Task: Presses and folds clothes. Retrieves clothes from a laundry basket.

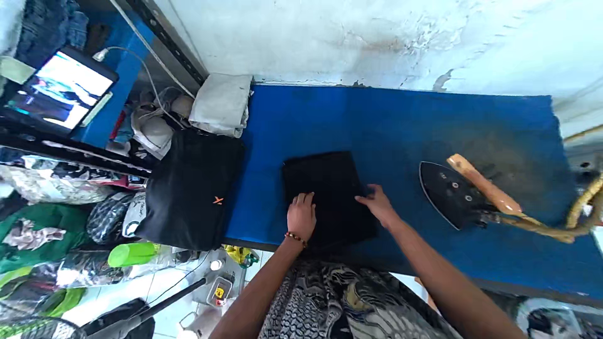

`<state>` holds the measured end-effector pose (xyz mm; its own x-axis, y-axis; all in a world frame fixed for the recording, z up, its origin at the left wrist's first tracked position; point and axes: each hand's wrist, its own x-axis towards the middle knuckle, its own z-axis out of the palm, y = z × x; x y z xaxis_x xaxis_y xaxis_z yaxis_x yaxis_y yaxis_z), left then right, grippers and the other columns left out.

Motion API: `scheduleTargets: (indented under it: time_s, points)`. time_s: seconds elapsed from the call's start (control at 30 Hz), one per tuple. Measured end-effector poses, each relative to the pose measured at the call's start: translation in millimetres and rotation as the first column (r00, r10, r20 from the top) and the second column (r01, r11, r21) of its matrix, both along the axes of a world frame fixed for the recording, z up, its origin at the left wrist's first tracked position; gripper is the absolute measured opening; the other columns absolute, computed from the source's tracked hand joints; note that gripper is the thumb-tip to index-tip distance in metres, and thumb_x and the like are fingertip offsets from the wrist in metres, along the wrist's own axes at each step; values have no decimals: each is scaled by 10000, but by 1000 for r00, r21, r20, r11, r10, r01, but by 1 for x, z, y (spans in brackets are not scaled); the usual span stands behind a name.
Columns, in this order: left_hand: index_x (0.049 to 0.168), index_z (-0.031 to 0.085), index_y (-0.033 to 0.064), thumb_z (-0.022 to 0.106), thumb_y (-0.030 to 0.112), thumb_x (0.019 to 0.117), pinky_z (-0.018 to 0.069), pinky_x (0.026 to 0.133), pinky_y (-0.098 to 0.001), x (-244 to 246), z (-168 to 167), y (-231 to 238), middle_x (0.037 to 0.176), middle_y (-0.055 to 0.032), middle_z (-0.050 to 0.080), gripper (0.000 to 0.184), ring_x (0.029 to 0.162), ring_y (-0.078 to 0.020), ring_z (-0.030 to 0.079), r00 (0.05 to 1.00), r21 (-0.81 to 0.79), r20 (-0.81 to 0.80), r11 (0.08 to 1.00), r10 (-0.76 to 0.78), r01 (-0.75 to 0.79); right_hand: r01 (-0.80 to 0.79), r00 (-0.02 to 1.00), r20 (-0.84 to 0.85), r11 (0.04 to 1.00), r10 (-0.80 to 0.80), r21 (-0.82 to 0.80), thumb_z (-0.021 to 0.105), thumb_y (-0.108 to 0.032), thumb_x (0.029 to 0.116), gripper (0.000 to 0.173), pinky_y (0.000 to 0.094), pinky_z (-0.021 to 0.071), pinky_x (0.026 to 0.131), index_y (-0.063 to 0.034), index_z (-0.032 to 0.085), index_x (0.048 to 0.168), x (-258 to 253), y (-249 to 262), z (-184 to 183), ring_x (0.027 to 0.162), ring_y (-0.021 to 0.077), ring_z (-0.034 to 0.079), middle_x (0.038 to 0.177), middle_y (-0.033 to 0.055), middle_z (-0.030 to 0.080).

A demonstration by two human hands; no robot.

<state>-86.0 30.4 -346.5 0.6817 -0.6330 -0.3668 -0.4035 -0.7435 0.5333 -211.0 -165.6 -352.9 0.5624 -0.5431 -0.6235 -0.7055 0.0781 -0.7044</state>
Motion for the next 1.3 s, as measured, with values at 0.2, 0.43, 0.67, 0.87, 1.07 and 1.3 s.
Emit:
scheduleTargets:
  time_s: [0.2,0.43,0.67,0.87,1.07,1.3]
  points:
    - [1585,230,58,91,544,1097,516,950,-533,25,62,-35,1457,-268,477,703,1200,-379,594,320,-97,-888,546,331,-832,-554,753,424,832,503,-3,598,8,972,408,262,530,780,15,577,1379,62,-22,125,889,73,639,1105,117,702]
    - [1312,598,232,128,556,1091,572,818,-213,44,78,-5,1117,85,718,612,976,23,669,626,-608,-778,187,55,-771,-788,145,-219,-21,965,-615,676,-21,912,394,512,554,752,-202,758,1253,50,-7,203,836,272,714,946,75,769]
    - [1451,496,157,191,566,1085,550,979,-416,47,1,53,1287,-67,670,628,1169,-174,646,368,-262,-886,349,282,-900,-964,171,-284,101,943,-246,594,-131,1035,514,642,417,1060,-148,492,1538,-3,-5,96,1242,476,579,1343,273,607]
    - [1432,516,18,496,459,1064,450,1072,-508,62,-8,46,1410,-203,578,575,1289,-310,562,325,-30,-706,431,630,-902,-313,936,-241,919,257,-240,607,-326,1045,652,562,493,1026,83,377,1498,-37,-25,-1,1241,447,580,1437,340,485]
    - [1363,587,13,630,242,1028,492,1005,-528,76,-20,53,1304,-223,638,408,1182,-330,618,473,-163,-637,494,608,-854,-65,986,-147,993,80,100,628,-181,1021,342,201,311,475,-48,589,1334,-11,-18,25,566,23,418,927,35,623]
    - [1304,592,-16,611,177,1032,516,970,-448,87,68,120,1210,-173,671,334,1089,-225,646,495,-486,-537,229,683,-843,-346,899,237,930,367,-127,609,-53,999,152,121,425,499,-64,676,1135,98,-7,127,585,-54,547,826,-45,695]
